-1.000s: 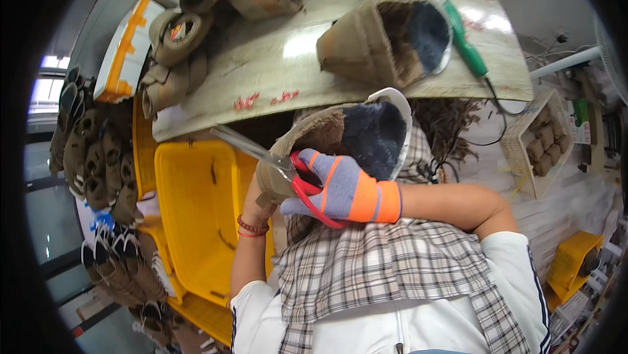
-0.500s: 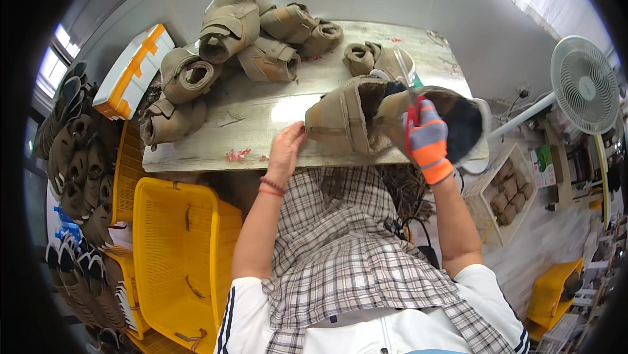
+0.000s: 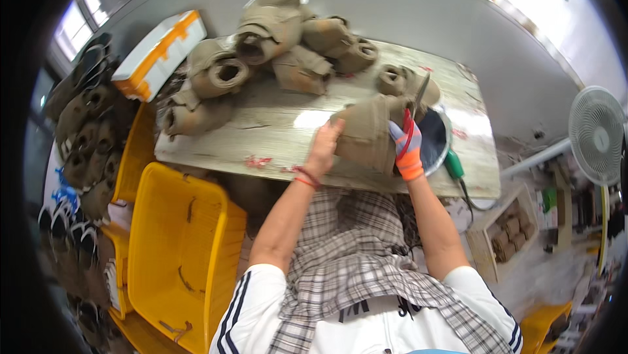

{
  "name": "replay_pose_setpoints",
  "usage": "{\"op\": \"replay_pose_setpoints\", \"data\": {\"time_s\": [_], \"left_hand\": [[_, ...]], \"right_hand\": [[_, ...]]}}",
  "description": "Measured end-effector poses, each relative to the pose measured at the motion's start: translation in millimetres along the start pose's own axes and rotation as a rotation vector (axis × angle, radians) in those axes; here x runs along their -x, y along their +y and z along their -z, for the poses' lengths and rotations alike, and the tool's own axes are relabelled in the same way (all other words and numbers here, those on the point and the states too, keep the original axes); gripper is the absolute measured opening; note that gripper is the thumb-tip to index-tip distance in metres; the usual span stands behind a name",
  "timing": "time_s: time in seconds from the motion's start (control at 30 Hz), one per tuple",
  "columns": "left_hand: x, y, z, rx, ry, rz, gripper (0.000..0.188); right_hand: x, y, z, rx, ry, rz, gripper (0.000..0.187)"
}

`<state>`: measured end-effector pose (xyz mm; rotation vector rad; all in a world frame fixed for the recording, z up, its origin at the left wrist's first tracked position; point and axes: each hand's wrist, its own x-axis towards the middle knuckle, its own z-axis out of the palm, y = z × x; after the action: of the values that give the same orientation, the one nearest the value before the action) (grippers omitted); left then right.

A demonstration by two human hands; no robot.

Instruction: The person uses a green electric trimmer to remove excess lining from the inside of a beige boot. They then switch to red-handled scissors to trim the interior lining of several other boots on the table, working one at a time.

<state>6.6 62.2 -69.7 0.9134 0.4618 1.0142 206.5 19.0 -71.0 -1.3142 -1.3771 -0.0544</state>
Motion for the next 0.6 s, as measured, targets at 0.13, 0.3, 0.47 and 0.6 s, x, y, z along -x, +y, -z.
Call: {"op": "replay_pose_setpoints", "data": {"time_s": [0.13,0.3,0.47,0.6], "left_hand": [[-12,-19,30,-0.855,0.256,-0.159,0.037],[7,59,73,-1.523,0.678,-0.842,0.044],[6,171,119,-2.079,0.809,-0.722,0.046],[-10,219,158,-2.31,0.568,-0.85,0.009]], "right_hand": [[40,0,-14,-0.534,0.119,-0.384,0.023],[56,21,17,-0.525,-0.004,-0.506,0.025],[47,21,60,-0.725,-0.058,-0.663,0.027],[42,-2,75,-0.67,-0.08,-0.672,0.029]]}}
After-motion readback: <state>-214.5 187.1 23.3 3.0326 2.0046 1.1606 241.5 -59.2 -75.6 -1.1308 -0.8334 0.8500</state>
